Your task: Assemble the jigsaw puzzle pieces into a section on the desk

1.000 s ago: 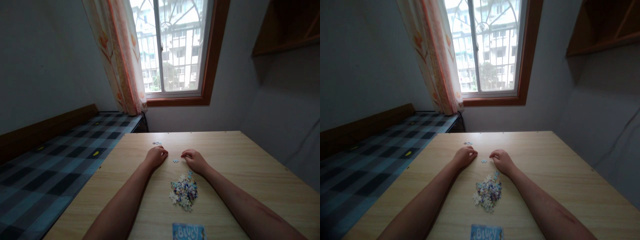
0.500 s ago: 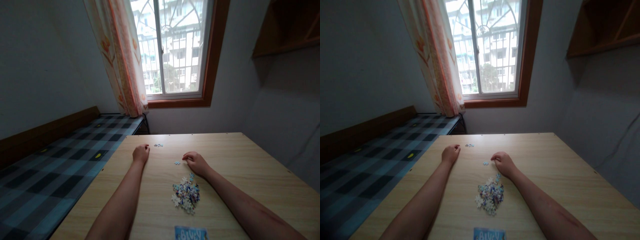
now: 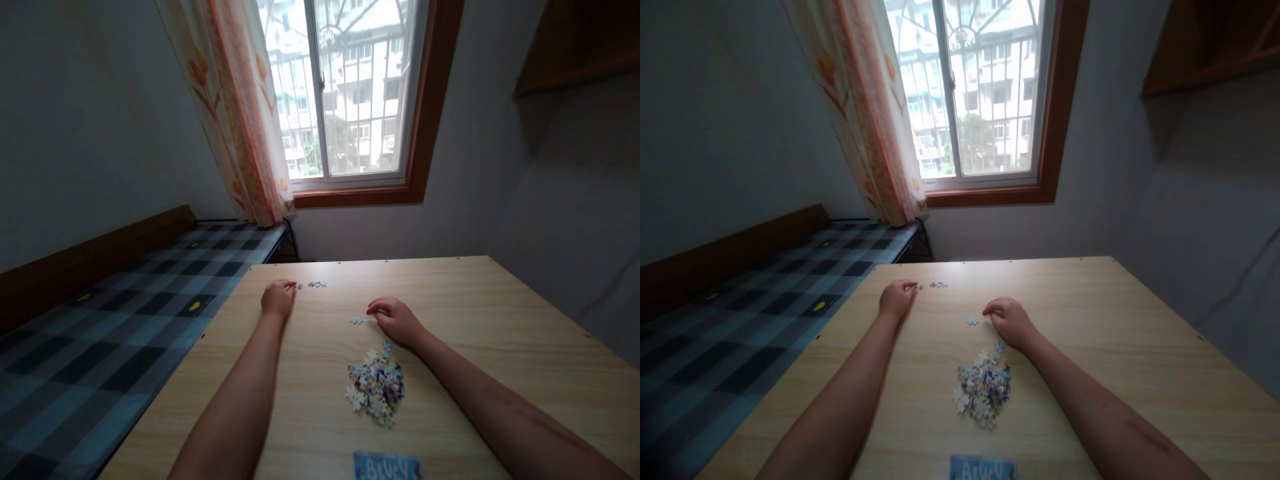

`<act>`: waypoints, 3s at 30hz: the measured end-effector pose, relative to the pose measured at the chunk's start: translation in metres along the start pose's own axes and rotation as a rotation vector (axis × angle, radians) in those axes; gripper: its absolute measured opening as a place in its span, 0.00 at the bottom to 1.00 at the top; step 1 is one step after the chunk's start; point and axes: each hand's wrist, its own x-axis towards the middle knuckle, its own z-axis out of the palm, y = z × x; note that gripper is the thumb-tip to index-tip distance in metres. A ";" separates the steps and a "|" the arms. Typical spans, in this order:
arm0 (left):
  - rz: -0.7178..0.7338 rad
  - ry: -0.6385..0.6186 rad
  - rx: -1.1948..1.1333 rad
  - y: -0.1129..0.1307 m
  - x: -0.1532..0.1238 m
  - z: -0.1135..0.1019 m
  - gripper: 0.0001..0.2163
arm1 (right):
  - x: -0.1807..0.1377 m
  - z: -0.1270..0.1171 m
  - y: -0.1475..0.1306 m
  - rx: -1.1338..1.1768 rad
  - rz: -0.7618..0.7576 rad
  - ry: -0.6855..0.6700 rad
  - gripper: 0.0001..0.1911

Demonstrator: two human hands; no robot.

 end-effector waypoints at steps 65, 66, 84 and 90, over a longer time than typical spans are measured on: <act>0.761 -0.461 -0.075 0.115 -0.053 -0.010 0.09 | 0.000 -0.002 -0.001 0.003 -0.013 0.011 0.15; 0.765 -0.470 -0.061 0.120 -0.058 -0.009 0.10 | 0.000 -0.002 -0.001 0.003 -0.012 0.011 0.15; 0.217 -0.311 0.264 0.002 -0.001 -0.039 0.13 | 0.000 0.001 0.001 -0.025 -0.008 0.002 0.16; 0.094 -0.067 0.214 -0.008 -0.001 -0.018 0.13 | 0.000 0.002 0.001 -0.022 -0.019 0.000 0.16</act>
